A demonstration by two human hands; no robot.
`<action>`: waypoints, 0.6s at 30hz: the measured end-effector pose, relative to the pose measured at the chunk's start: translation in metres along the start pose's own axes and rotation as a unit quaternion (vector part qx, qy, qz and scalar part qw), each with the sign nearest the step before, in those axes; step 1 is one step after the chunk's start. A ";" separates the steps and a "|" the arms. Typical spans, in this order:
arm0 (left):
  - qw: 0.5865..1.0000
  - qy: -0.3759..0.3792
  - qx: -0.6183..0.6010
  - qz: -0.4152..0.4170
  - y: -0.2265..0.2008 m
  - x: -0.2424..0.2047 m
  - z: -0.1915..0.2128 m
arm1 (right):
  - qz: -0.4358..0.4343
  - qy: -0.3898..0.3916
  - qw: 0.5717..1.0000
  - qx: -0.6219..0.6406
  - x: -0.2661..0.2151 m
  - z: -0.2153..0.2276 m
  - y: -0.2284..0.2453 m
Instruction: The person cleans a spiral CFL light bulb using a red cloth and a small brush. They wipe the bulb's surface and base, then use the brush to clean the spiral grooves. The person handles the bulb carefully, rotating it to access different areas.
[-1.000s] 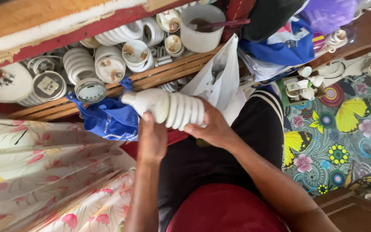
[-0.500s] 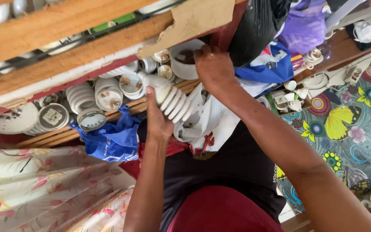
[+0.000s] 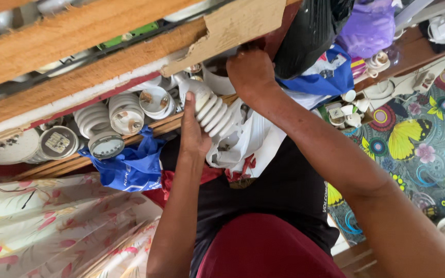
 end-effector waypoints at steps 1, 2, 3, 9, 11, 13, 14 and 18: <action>1.000 -0.005 0.002 0.004 0.000 0.001 0.002 | 0.001 0.006 1.000 0.003 -0.002 0.002 -0.001; 1.000 0.009 -0.009 0.009 -0.001 0.003 0.002 | 0.003 -0.094 0.995 -0.021 -0.004 0.011 -0.002; 0.999 0.024 -0.019 0.013 -0.001 0.004 0.003 | 0.004 -0.194 0.980 -0.045 -0.007 0.019 -0.002; 0.995 0.090 -0.027 -0.013 0.002 0.007 0.013 | 0.017 -0.036 0.999 -0.006 -0.022 0.051 -0.008; 0.999 0.050 0.008 -0.009 -0.008 -0.012 0.007 | 0.010 -0.032 0.999 0.020 -0.051 0.032 -0.006; 0.998 0.029 0.048 -0.015 -0.014 -0.020 0.002 | -0.008 -0.045 0.998 0.038 -0.067 0.022 -0.014; 0.996 0.077 0.016 -0.029 -0.015 -0.021 0.000 | -0.030 -0.081 0.995 0.059 -0.069 0.021 -0.021; 0.994 0.092 -0.009 -0.062 -0.010 -0.009 0.002 | -0.093 -0.183 0.971 0.122 -0.081 0.021 -0.039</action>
Point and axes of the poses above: each hand's wrist, its own x-axis towards the middle knuckle, its own z-axis out of the back of the hand, y = z × x, the point moved 3 cm from there along x, towards the middle knuckle, and after that the axes turned 3 degrees about -y, right-handed, at the moved point
